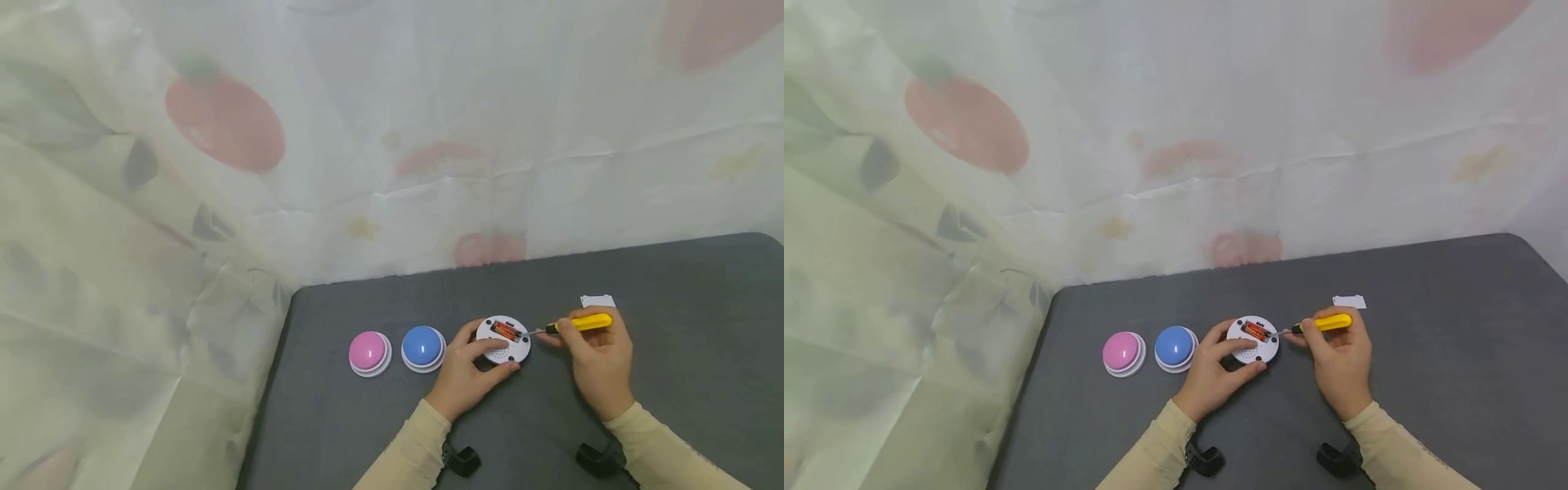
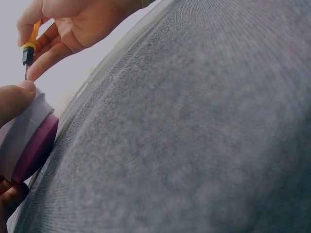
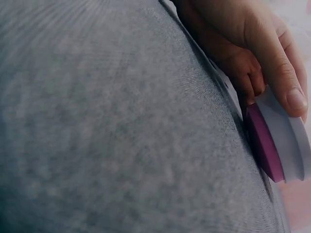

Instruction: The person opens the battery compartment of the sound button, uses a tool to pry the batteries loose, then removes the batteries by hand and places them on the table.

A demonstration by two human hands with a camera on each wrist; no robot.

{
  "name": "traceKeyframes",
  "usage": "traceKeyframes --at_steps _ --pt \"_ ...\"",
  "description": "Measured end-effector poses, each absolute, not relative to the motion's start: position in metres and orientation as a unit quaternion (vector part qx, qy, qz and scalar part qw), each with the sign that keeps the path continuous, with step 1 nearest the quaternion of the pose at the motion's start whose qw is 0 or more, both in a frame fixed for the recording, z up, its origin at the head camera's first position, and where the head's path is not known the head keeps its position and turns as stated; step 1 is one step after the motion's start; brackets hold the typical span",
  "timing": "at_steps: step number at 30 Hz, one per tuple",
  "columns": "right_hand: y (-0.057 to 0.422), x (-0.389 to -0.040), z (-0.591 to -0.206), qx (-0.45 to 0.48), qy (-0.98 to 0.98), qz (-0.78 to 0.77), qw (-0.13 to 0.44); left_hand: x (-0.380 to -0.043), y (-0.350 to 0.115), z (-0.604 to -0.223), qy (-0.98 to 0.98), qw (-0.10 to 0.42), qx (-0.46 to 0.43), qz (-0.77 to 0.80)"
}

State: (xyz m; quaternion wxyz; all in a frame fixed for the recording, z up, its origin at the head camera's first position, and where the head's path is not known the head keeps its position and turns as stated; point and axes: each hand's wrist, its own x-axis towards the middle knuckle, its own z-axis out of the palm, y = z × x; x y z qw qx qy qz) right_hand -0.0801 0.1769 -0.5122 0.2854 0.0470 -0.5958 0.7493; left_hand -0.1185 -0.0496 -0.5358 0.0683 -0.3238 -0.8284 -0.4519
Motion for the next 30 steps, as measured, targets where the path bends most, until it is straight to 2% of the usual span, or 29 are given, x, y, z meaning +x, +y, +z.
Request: traceKeyframes --at_steps 16,25,30 --pt "0.179 -0.082 -0.509 0.041 -0.561 0.763 0.318 -0.121 -0.049 -0.538 -0.826 0.070 -0.331 -0.451" --pt "0.194 -0.087 -0.504 -0.001 -0.616 0.717 0.327 -0.120 -0.051 -0.540 -0.823 0.031 -0.323 -0.467" --pt "0.205 -0.091 -0.502 -0.030 -0.650 0.693 0.309 -0.120 -0.052 -0.540 -0.823 0.021 -0.323 -0.466"
